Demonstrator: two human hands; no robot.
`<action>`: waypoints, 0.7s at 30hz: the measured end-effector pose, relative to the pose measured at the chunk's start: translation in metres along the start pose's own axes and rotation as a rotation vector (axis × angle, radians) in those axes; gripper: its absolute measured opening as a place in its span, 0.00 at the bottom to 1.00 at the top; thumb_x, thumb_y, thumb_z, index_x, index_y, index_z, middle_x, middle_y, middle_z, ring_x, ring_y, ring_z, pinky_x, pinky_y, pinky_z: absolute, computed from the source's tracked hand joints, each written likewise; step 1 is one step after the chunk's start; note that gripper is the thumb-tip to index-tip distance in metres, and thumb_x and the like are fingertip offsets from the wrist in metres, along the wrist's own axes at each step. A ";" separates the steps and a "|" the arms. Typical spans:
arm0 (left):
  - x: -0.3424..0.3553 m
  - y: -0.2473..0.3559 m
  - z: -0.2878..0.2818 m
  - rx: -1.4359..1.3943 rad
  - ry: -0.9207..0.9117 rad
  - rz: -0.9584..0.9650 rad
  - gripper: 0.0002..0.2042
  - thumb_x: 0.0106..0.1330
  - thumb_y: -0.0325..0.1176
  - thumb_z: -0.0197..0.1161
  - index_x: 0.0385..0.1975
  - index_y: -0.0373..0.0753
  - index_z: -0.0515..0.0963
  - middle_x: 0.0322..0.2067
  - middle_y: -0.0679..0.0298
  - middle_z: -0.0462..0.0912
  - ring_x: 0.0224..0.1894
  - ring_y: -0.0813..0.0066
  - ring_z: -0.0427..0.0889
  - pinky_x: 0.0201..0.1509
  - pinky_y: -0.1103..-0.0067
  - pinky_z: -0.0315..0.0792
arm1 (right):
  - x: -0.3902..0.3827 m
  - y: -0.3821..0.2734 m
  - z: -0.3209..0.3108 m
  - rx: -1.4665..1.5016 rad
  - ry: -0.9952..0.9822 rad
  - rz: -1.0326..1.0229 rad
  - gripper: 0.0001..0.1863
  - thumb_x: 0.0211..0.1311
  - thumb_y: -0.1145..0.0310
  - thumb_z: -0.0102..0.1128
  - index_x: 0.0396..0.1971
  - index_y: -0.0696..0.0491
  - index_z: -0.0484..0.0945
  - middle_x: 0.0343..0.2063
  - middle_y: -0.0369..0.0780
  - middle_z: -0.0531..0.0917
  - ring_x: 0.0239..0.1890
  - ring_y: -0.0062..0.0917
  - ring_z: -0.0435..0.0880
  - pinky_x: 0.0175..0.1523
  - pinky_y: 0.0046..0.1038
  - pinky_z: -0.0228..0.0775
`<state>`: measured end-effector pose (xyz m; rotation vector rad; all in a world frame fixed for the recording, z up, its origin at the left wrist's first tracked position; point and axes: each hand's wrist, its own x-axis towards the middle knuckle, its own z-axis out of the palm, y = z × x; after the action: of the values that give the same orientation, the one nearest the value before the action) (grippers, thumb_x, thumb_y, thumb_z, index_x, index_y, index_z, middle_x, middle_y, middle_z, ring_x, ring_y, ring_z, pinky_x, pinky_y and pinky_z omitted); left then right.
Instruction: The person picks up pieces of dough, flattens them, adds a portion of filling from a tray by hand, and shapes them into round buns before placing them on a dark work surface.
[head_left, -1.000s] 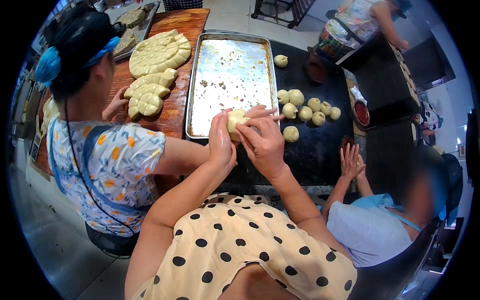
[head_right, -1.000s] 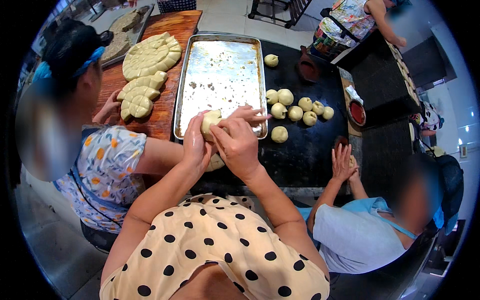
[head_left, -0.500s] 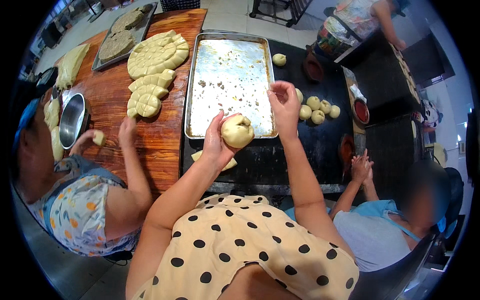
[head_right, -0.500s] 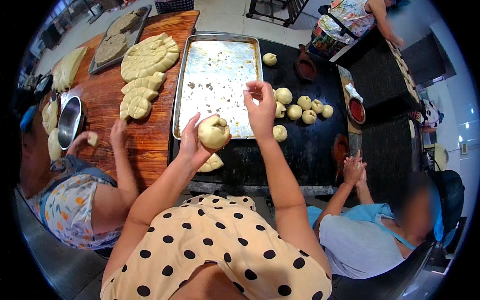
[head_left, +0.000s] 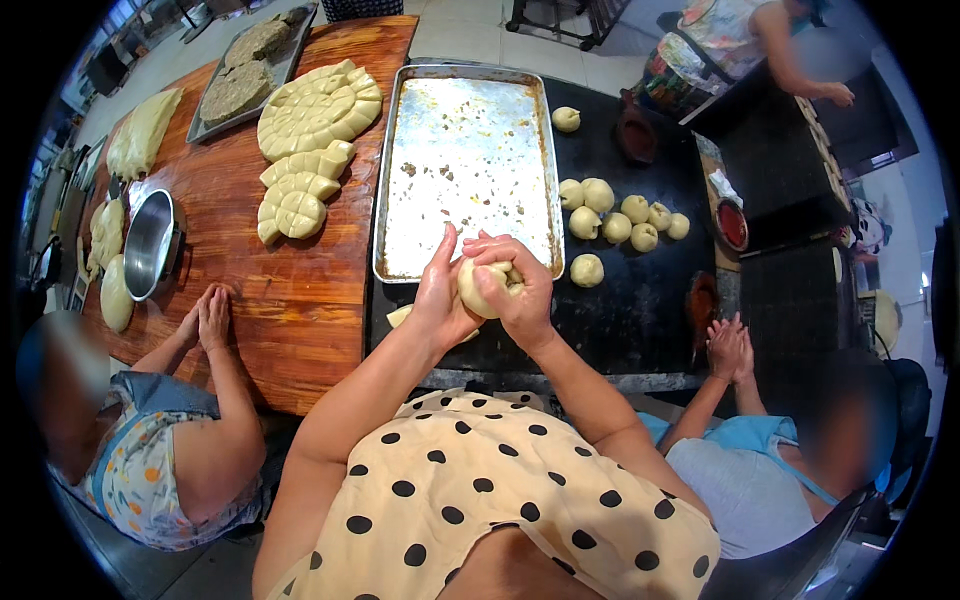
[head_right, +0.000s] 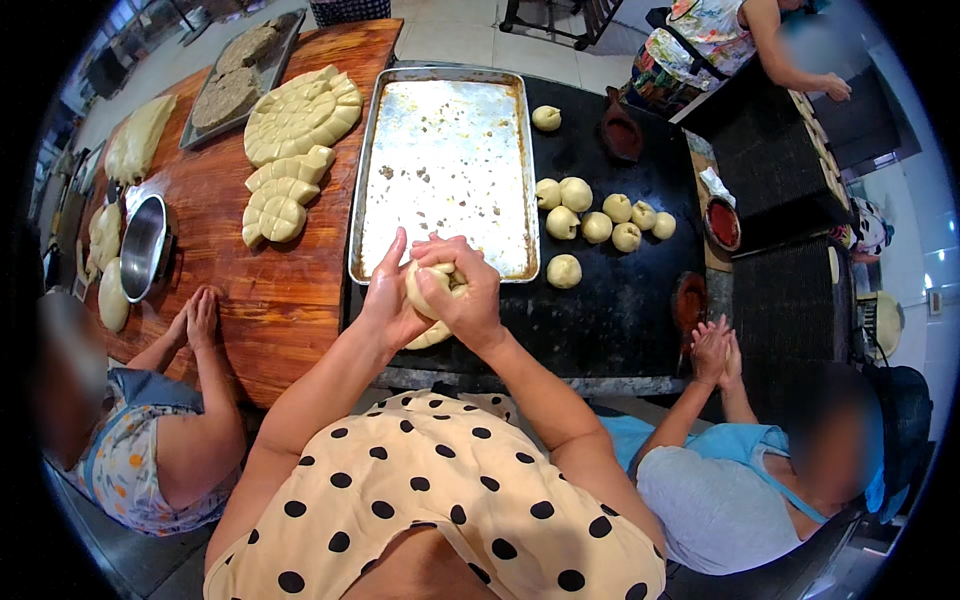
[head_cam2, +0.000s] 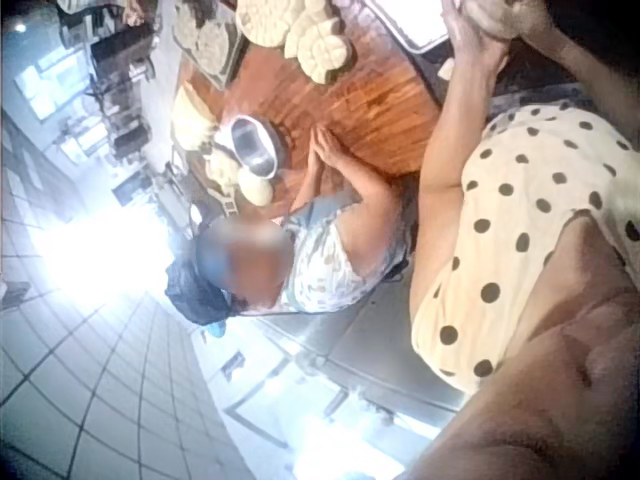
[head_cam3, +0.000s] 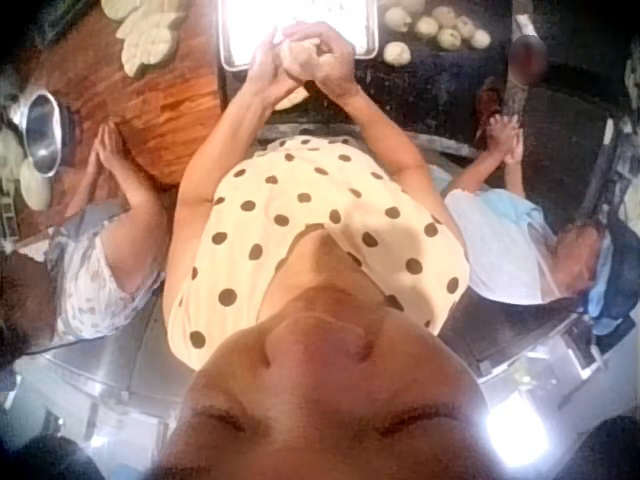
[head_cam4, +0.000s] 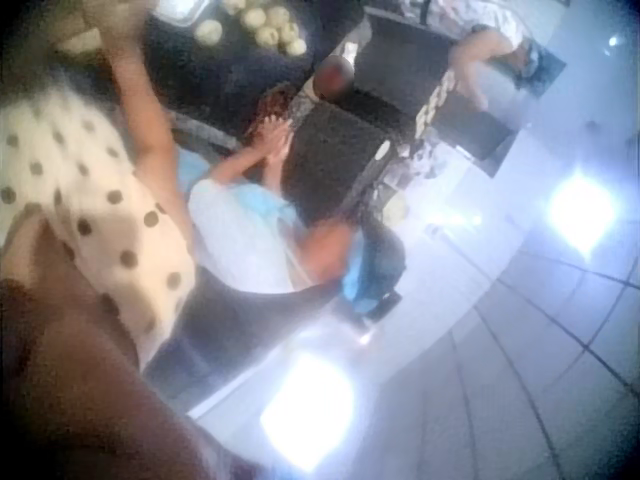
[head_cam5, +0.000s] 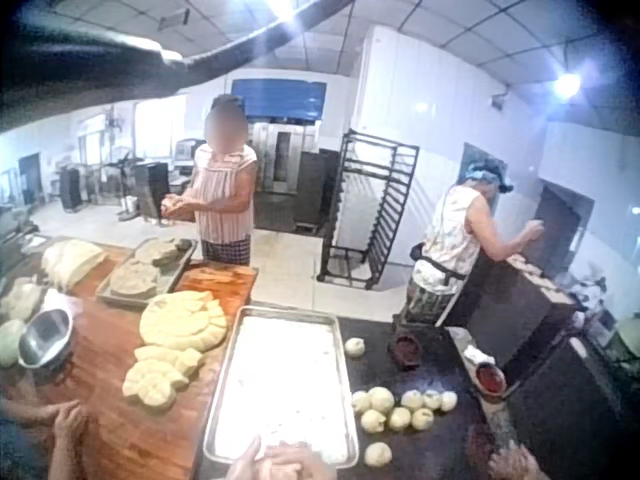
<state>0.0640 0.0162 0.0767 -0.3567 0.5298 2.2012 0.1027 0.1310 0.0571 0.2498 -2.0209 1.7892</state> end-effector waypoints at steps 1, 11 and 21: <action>0.003 -0.003 -0.006 -0.021 0.008 0.024 0.31 0.75 0.58 0.40 0.59 0.33 0.65 0.57 0.49 0.72 0.62 0.56 0.72 0.68 0.64 0.68 | 0.001 0.003 0.001 0.090 0.070 0.067 0.06 0.55 0.72 0.63 0.33 0.56 0.78 0.38 0.45 0.84 0.50 0.35 0.83 0.67 0.43 0.65; 0.011 -0.012 -0.005 0.072 0.073 0.250 0.26 0.78 0.48 0.34 0.62 0.32 0.64 0.58 0.45 0.72 0.62 0.52 0.72 0.68 0.63 0.67 | 0.011 -0.022 0.023 -0.078 0.131 0.058 0.16 0.60 0.69 0.64 0.47 0.56 0.79 0.47 0.43 0.85 0.54 0.32 0.82 0.69 0.42 0.62; 0.016 0.015 -0.013 0.041 0.007 0.025 0.25 0.78 0.47 0.36 0.58 0.30 0.68 0.56 0.50 0.76 0.60 0.58 0.75 0.66 0.69 0.69 | 0.027 -0.015 0.026 -0.147 0.098 -0.156 0.16 0.61 0.69 0.63 0.49 0.57 0.80 0.50 0.46 0.83 0.58 0.36 0.79 0.65 0.40 0.65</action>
<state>0.0431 0.0116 0.0620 -0.3380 0.5853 2.2109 0.0797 0.1077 0.0803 0.2615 -1.9941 1.5223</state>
